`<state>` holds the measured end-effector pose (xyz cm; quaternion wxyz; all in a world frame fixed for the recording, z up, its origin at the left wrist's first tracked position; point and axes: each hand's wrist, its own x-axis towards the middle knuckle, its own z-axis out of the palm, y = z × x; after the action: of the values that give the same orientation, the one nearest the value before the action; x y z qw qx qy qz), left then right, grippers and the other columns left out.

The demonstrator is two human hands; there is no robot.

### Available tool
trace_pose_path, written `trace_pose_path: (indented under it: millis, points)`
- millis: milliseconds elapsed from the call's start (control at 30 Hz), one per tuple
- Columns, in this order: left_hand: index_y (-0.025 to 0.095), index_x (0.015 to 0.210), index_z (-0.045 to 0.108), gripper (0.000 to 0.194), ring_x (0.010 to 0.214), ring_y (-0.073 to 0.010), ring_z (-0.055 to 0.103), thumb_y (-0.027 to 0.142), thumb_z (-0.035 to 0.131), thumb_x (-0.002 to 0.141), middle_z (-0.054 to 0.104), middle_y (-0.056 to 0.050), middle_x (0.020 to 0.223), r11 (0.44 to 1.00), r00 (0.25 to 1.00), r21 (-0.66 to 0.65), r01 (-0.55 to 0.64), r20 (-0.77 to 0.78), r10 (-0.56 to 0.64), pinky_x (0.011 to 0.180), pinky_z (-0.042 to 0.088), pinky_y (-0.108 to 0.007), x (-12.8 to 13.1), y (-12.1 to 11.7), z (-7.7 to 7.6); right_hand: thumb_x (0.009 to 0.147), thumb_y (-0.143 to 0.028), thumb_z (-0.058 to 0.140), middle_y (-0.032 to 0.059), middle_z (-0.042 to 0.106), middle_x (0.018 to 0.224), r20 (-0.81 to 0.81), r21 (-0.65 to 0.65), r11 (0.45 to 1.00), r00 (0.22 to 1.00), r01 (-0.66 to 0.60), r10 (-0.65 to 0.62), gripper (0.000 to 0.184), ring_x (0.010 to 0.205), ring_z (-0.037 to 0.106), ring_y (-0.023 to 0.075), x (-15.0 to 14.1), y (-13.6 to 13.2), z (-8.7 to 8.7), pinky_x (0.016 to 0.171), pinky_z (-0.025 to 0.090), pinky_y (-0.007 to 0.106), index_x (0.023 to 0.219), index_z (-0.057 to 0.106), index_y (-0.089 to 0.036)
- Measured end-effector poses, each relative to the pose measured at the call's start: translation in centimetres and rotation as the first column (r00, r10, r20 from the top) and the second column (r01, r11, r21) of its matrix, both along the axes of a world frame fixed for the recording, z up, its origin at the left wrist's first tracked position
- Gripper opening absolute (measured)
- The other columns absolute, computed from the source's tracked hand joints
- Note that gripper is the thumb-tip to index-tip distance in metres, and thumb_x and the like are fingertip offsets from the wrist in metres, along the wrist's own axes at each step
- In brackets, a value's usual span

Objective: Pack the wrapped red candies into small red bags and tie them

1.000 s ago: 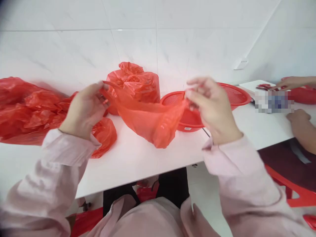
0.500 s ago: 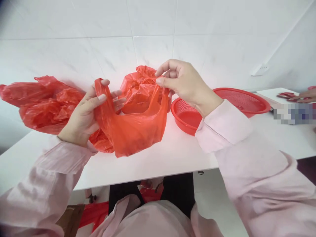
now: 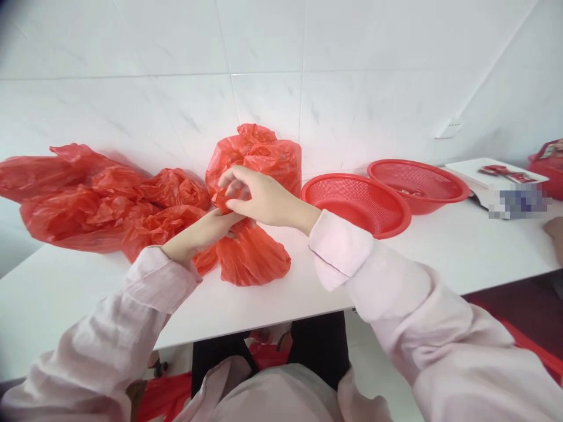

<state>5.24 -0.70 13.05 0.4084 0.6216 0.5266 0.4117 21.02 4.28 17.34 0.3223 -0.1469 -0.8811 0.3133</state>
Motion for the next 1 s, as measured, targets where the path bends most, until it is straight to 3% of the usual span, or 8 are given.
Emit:
trace_pose_path:
  millis: [200, 300, 367, 433, 600, 767, 900, 1000]
  points:
    - [0.016, 0.072, 0.059, 0.044, 0.051, -0.0064, 0.046, 0.056, 0.053, 0.089, 0.053, 0.001, 0.068, 0.989, 0.989, -0.148, 0.021, 0.148, 0.001, 0.045, 0.038, -0.016, -0.8, -0.5, 0.2, 0.08, -0.01, 0.05, -0.0003, 0.065, 0.086, 0.057, -0.08, 0.997, 0.998, -0.017, 0.021, 0.023, 0.082, 0.061, 0.0138, 1.2, 1.6, -3.4, 0.073, 0.047, 0.029, 0.101, 0.053, -0.02]
    - [0.017, 0.079, 0.057, 0.038, 0.038, -0.006, 0.038, 0.052, 0.05, 0.092, 0.044, 0.006, 0.05, 0.986, 0.977, -0.151, 0.074, 0.207, -0.042, 0.039, 0.033, -0.017, -0.7, -0.3, -0.1, 0.078, -0.009, 0.052, -0.0013, 0.059, 0.084, -0.022, -0.056, 0.994, 0.995, 0.096, -0.098, 0.019, 0.077, 0.057, 0.012, 1.4, 2.1, -4.0, 0.07, 0.046, 0.028, 0.094, 0.053, -0.02]
    - [0.018, 0.082, 0.054, 0.034, 0.036, -0.0081, 0.042, 0.049, 0.047, 0.095, 0.044, 0.007, 0.044, 0.986, 0.972, -0.132, 0.105, 0.224, -0.073, 0.041, 0.037, -0.019, -0.9, -0.4, -0.5, 0.075, -0.007, 0.054, -0.0017, 0.055, 0.084, -0.104, -0.071, 0.982, 0.978, 0.176, -0.183, 0.02, 0.075, 0.054, 0.0108, 2.2, 1.7, -3.7, 0.07, 0.046, 0.026, 0.091, 0.052, -0.019]
    - [0.017, 0.08, 0.056, 0.033, 0.042, -0.0099, 0.051, 0.046, 0.048, 0.095, 0.056, 0.003, 0.051, 0.987, 0.97, -0.105, 0.118, 0.226, -0.092, 0.048, 0.044, -0.021, -1.3, -0.6, -0.8, 0.076, -0.008, 0.056, -0.0019, 0.054, 0.084, -0.146, -0.151, 0.973, 0.97, 0.174, -0.196, 0.018, 0.073, 0.053, 0.0097, 3.4, 0.6, -3.2, 0.068, 0.045, 0.025, 0.09, 0.052, -0.019]
    - [0.013, 0.076, 0.067, 0.027, 0.061, -0.0116, 0.058, 0.037, 0.063, 0.087, 0.064, -0.002, 0.066, 0.964, 0.96, -0.035, 0.265, 0.101, -0.26, 0.064, 0.05, -0.024, -1.8, -1.1, -0.8, 0.086, -0.023, 0.061, 0.001, 0.061, 0.094, -0.015, -0.259, 0.956, 0.991, -0.135, 0.136, 0.021, 0.084, 0.06, 0.0124, 5.2, -3.1, -2.9, 0.077, 0.05, 0.028, 0.105, 0.055, -0.021]
    - [0.015, 0.092, 0.073, 0.017, 0.068, -0.0132, 0.06, 0.028, 0.064, 0.085, 0.069, -0.005, 0.085, 0.93, 0.926, -0.047, 0.365, -0.089, -0.368, 0.067, 0.051, -0.026, -0.9, -1.8, -0.4, 0.097, -0.029, 0.046, 0.0049, 0.063, 0.108, -0.15, -0.302, 0.953, 0.987, 0.013, -0.061, 0.019, 0.103, 0.061, 0.0157, 2.9, -1.6, -6.4, 0.091, 0.048, 0.033, 0.11, 0.057, -0.02]
    - [0.016, 0.079, 0.066, 0.014, 0.066, -0.0117, 0.058, 0.01, 0.053, 0.082, 0.066, -0.001, 0.078, 0.96, 0.937, 0.131, 0.247, -0.285, -0.202, 0.064, 0.047, -0.024, -0.2, -2.3, -1.1, 0.1, -0.031, 0.038, 0.005, 0.064, 0.11, -0.118, -0.412, 0.911, 0.991, 0.005, -0.059, 0.028, 0.104, 0.06, 0.0159, 1.5, -0.4, -9.6, 0.097, 0.045, 0.035, 0.114, 0.06, -0.02]
    - [0.017, 0.075, 0.058, 0.021, 0.061, -0.0099, 0.054, -0.001, 0.047, 0.073, 0.059, 0.003, 0.069, 0.916, 0.911, 0.38, 0.128, -0.41, 0.042, 0.06, 0.043, -0.021, 0.1, -2.6, -2.4, 0.098, -0.031, 0.044, 0.0043, 0.062, 0.12, -0.211, -0.494, 0.864, 0.977, -0.095, -0.013, 0.028, 0.114, 0.057, 0.0162, 1.5, -0.5, -10.5, 0.104, 0.041, 0.035, 0.119, 0.06, -0.022]
